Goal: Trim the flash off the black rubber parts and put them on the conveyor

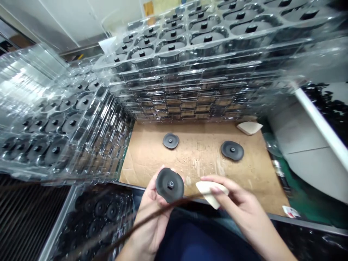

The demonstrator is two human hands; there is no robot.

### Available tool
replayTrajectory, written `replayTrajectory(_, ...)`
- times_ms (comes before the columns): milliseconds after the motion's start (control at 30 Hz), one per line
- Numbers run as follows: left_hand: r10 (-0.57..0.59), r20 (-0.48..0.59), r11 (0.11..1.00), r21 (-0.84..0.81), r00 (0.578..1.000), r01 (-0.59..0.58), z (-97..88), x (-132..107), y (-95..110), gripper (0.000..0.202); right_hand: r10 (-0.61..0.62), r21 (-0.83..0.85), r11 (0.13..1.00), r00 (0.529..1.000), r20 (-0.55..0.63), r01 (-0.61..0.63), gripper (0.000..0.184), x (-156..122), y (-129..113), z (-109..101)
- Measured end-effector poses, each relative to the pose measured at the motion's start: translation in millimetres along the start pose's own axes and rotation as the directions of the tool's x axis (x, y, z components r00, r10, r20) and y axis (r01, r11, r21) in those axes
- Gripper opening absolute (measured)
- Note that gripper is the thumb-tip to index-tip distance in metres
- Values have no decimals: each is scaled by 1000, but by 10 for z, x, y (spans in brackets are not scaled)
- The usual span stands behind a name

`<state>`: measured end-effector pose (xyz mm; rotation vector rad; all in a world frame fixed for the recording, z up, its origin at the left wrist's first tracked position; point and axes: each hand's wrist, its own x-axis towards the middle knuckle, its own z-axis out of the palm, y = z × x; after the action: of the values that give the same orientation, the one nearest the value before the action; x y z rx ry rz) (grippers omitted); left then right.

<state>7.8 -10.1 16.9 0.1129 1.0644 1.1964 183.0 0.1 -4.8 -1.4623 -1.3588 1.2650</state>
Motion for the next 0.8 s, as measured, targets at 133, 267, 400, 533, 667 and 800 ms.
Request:
replayTrajectory(133, 34, 6, 999, 11, 999, -34, 24, -8, -38, 60, -376, -187, 902, 921, 102, 389, 23, 78, -313, 74)
replayTrajectory(267, -8, 6, 1000, 7, 1000, 8, 2, 1, -48, 57, -413, -210, 858, 873, 259, 468, 21, 90, -392, 174)
replayTrajectory(400, 13, -5, 1000, -12, 1000, -13, -26, 3, -56, 60, -388, -277, 860, 902, 189, 428, 21, 59, -355, 170)
replayTrajectory(533, -21, 53, 999, -28, 998, 22, -18, 8, -44, 55, -282, -202, 921, 927, 247, 334, 20, 98, -223, 114)
replayTrajectory(667, -18, 50, 997, -76, 999, 21, -6, 32, -26, 63, -178, -310, 936, 984, 0, 169, 25, 190, 127, 72)
replayTrajectory(800, -14, 37, 994, -104, 999, 18, -3, 50, -20, 74, -159, -323, 931, 985, 66, 172, 24, 81, 443, 119)
